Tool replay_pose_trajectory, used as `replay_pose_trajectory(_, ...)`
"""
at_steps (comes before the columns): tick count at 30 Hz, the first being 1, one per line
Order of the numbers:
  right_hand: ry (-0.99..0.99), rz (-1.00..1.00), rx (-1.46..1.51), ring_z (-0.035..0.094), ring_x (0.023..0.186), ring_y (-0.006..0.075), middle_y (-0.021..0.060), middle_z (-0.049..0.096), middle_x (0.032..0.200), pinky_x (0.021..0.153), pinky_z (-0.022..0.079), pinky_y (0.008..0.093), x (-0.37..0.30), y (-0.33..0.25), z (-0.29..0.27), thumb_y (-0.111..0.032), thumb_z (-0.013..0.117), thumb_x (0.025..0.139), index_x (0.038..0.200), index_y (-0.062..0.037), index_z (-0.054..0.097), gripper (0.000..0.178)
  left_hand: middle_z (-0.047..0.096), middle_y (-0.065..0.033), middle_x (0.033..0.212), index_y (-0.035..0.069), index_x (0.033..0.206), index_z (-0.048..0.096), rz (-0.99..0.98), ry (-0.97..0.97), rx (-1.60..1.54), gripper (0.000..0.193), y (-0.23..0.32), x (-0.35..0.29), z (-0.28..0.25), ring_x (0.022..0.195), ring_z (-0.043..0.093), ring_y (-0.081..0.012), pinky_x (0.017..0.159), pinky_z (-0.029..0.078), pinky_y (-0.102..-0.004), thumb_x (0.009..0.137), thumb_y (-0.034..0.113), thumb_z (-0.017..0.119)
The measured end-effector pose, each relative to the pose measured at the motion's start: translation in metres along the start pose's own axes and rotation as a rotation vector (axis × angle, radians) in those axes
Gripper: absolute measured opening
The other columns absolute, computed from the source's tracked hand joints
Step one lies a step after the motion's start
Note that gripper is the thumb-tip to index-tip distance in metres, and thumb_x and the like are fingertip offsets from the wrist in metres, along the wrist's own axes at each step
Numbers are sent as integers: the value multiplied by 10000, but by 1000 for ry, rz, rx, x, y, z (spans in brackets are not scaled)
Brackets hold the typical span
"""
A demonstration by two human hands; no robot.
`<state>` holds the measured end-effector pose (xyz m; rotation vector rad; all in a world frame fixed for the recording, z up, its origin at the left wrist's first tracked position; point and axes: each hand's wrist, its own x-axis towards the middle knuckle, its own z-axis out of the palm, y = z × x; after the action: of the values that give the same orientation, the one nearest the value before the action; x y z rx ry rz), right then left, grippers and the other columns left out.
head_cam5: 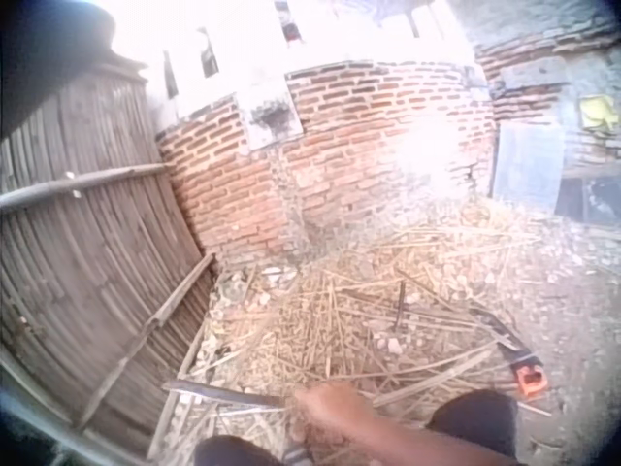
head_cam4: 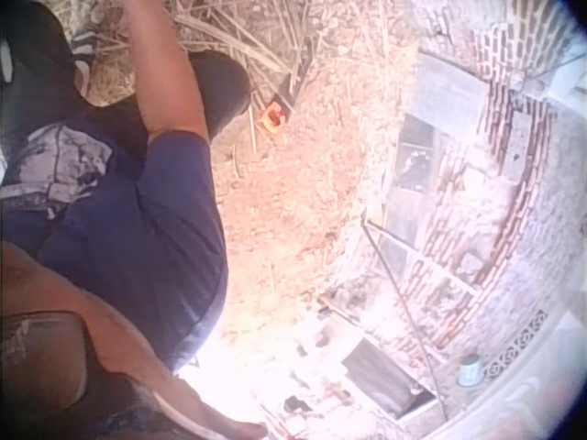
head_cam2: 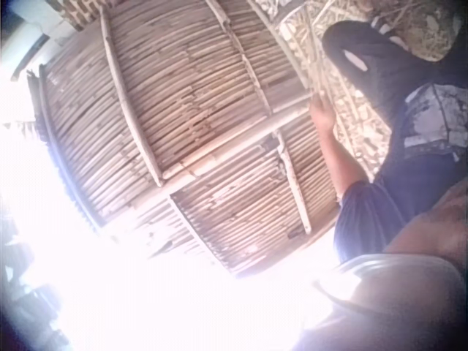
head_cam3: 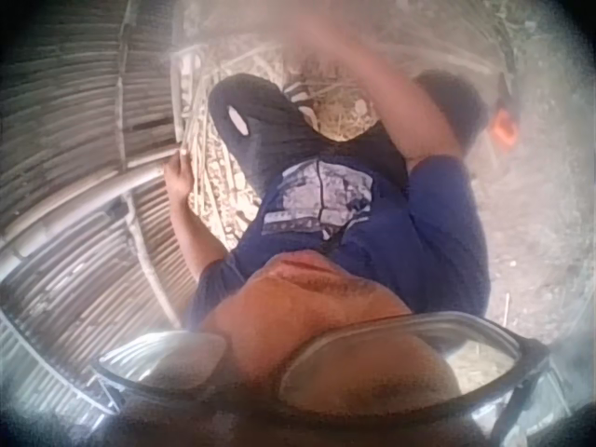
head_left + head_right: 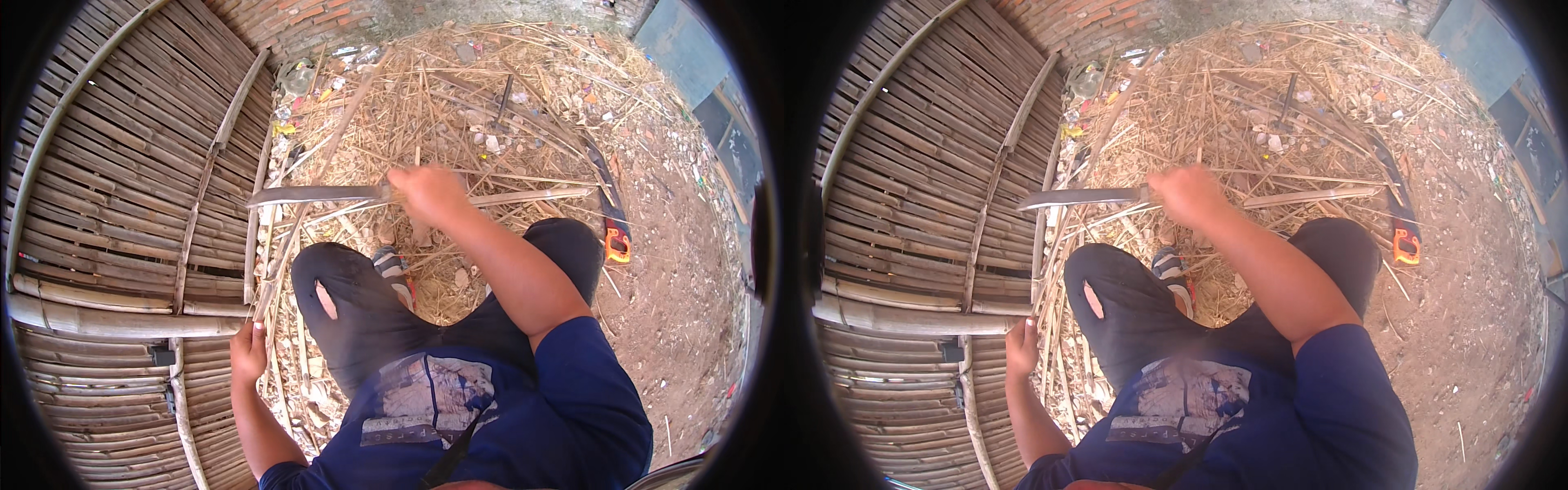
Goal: The person shaves and scrapes thin bamboo strips using a machete and a knife, handling the strips one at a time while seated.
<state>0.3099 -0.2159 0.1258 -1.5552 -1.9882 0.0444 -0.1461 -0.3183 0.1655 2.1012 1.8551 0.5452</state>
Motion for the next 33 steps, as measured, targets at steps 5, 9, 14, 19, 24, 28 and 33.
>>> replay_pose_trajectory(5, -158, 436, 252, 704, 772, 280, 120, 699, 830, 719, 556, 442, 8, 46, -5, -174, 696, 855, 1063, -131, 695, 213, 612, -178, 622, -6, 822, 619, -1, 53, 243, 481, 2, 10, -14, 554, 595, -367, 541, 445, -453, 1067, 392, 505)
replay_pose_trajectory(9, -144, 522, 414, 707, 812, 294, 164, 714, 873, 752, 546, 432, 2, 75, 6, -209, 729, 794, 1119, -89, 713, 347, 624, -181, 632, 29, 782, 609, 60, 73, 367, 475, 16, 37, -25, 532, 585, -388, 533, 450, -485, 1058, 404, 515)
replay_pose_trajectory(14, -142, 626, 539, 709, 822, 304, 197, 720, 867, 750, 540, 418, -2, 93, 34, -238, 746, 763, 1118, -12, 696, 424, 667, -189, 675, 53, 774, 635, 83, -41, 696, 487, 59, 86, -41, 616, 670, -393, 568, 505, -508, 1034, 452, 534)
replay_pose_trajectory(19, -161, 762, 486, 702, 948, 354, 237, 719, 1001, 842, 539, 435, -10, 108, 68, -273, 758, 761, 1112, 33, 687, 471, 694, -202, 764, 52, 836, 695, 50, -265, 872, 513, 97, 122, -37, 753, 681, -428, 680, 534, -538, 1012, 507, 536)
replay_pose_trajectory(24, -191, 776, 358, 656, 1108, 394, 262, 657, 1207, 978, 505, 443, -30, 125, 109, -333, 774, 777, 1175, 56, 676, 565, 697, -186, 785, 58, 849, 716, 37, -369, 895, 501, 123, 142, -36, 787, 681, -412, 703, 534, -530, 1007, 503, 547)
replay_pose_trajectory(28, -319, 830, 484, 643, 1133, 411, 272, 625, 1269, 1005, 496, 437, -32, 122, 108, -359, 776, 786, 1178, 71, 671, 592, 700, -196, 801, 52, 857, 723, 94, -390, 925, 479, 125, 157, -31, 795, 684, -410, 714, 532, -533, 1007, 475, 555)
replay_pose_trajectory(33, -147, 638, 361, 675, 1025, 418, 276, 684, 1103, 914, 524, 475, -40, 128, 137, -425, 732, 852, 1135, 22, 689, 531, 707, -202, 826, 46, 853, 723, 119, -386, 942, 464, 130, 175, -26, 814, 685, -415, 727, 532, -535, 1007, 452, 557)
